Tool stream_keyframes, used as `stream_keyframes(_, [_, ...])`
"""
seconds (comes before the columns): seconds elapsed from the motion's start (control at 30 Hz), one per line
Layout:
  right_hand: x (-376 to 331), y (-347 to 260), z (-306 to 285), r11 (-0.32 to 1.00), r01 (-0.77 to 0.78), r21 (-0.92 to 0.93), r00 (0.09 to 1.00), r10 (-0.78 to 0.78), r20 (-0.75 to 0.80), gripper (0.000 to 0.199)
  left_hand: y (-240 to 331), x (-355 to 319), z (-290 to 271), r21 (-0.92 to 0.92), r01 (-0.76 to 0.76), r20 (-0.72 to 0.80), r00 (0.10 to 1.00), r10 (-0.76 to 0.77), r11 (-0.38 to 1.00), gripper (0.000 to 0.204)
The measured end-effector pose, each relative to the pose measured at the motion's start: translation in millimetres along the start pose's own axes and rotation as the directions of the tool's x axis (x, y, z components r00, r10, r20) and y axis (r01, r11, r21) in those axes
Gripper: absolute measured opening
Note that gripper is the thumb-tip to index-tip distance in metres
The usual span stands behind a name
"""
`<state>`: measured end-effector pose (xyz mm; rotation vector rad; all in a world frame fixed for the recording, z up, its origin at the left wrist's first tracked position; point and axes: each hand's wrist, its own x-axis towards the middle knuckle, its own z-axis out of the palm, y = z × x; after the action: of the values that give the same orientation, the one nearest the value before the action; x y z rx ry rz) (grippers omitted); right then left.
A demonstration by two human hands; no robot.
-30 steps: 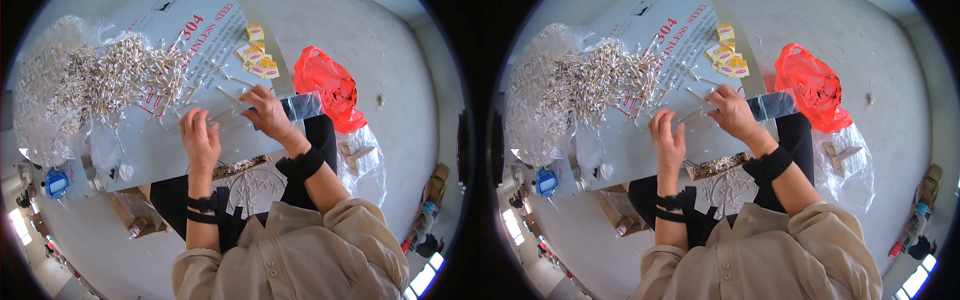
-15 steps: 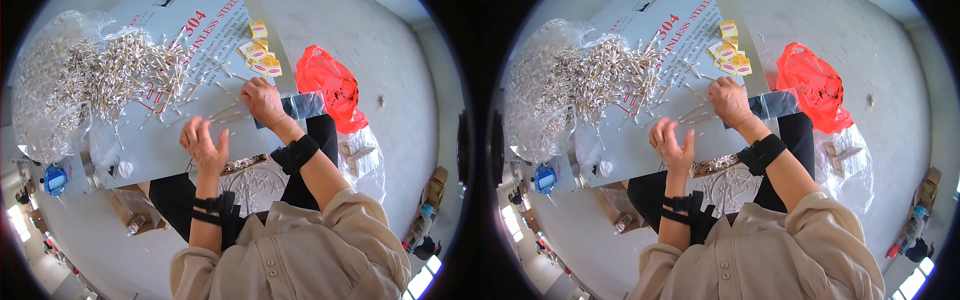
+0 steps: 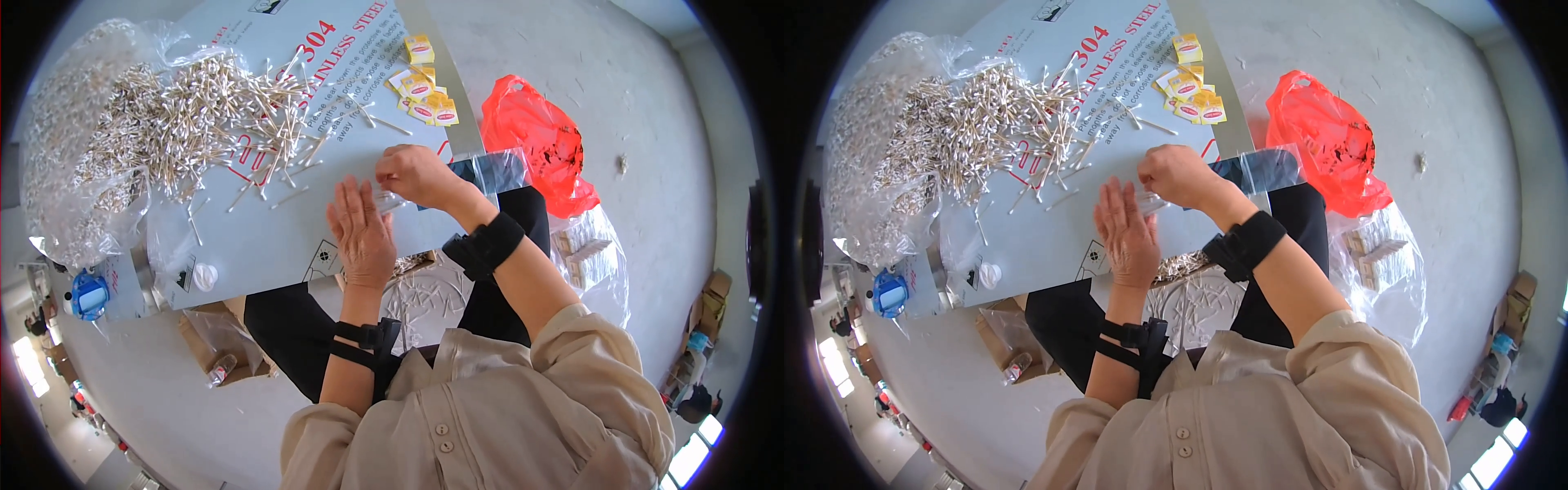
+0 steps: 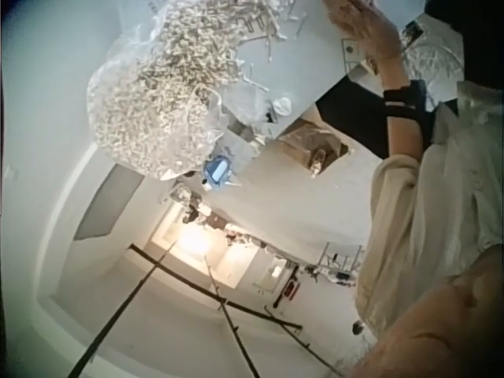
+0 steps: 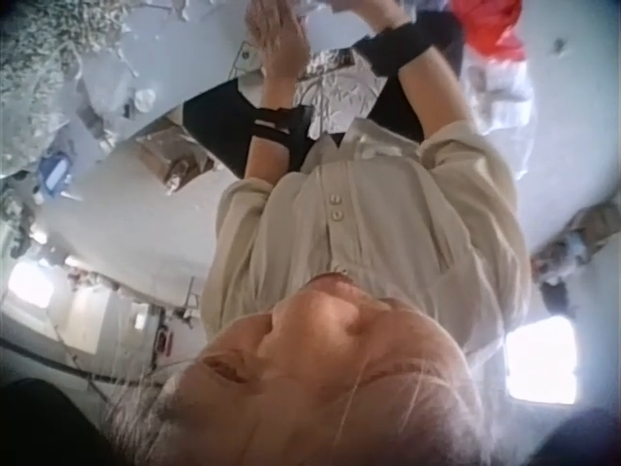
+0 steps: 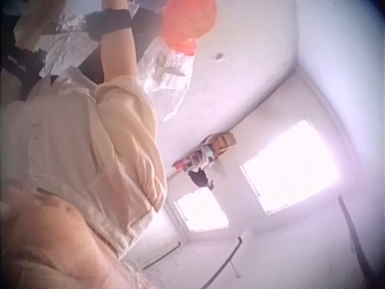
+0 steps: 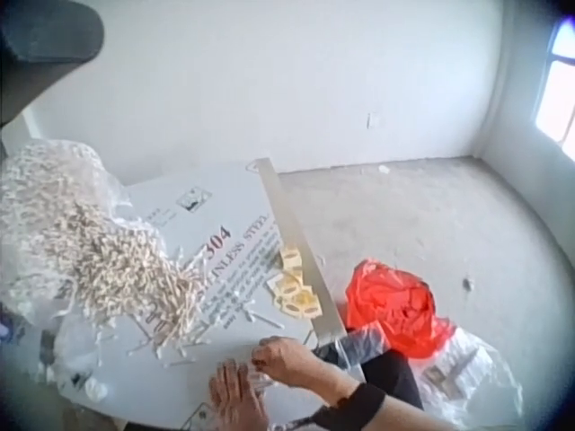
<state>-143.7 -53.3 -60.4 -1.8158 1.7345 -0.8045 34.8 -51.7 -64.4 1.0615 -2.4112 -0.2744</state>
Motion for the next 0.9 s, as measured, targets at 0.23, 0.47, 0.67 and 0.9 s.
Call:
stream_keyframes(0.23, [16, 24, -13, 0.940, -0.278, -0.200, 0.867, 0.155, -0.474, 0.019, 4, 1, 1, 0.072, -0.023, 0.318, 0.948, -0.001, 0.997, 0.075])
stream_keyframes(0.47, [10, 6, -7, 0.996, -0.023, -0.088, 0.995, 0.014, -0.102, 0.005, -3, -2, -2, -0.035, 0.034, 0.232, 0.972, -0.025, 0.999, 0.086])
stream_keyframes(0.67, [-26, -24, -14, 0.997, -0.074, 0.009, 0.982, 0.075, -0.176, 0.005, -20, -23, -23, -0.115, 0.195, 0.196, 0.966, -0.170, 0.974, 0.096])
stream_keyframes(0.9, [-39, -25, 9, 0.973, 0.015, -0.229, 0.986, -0.052, -0.156, 0.011, -36, -26, -27, -0.156, 0.241, 0.201, 0.957, -0.208, 0.958, 0.101])
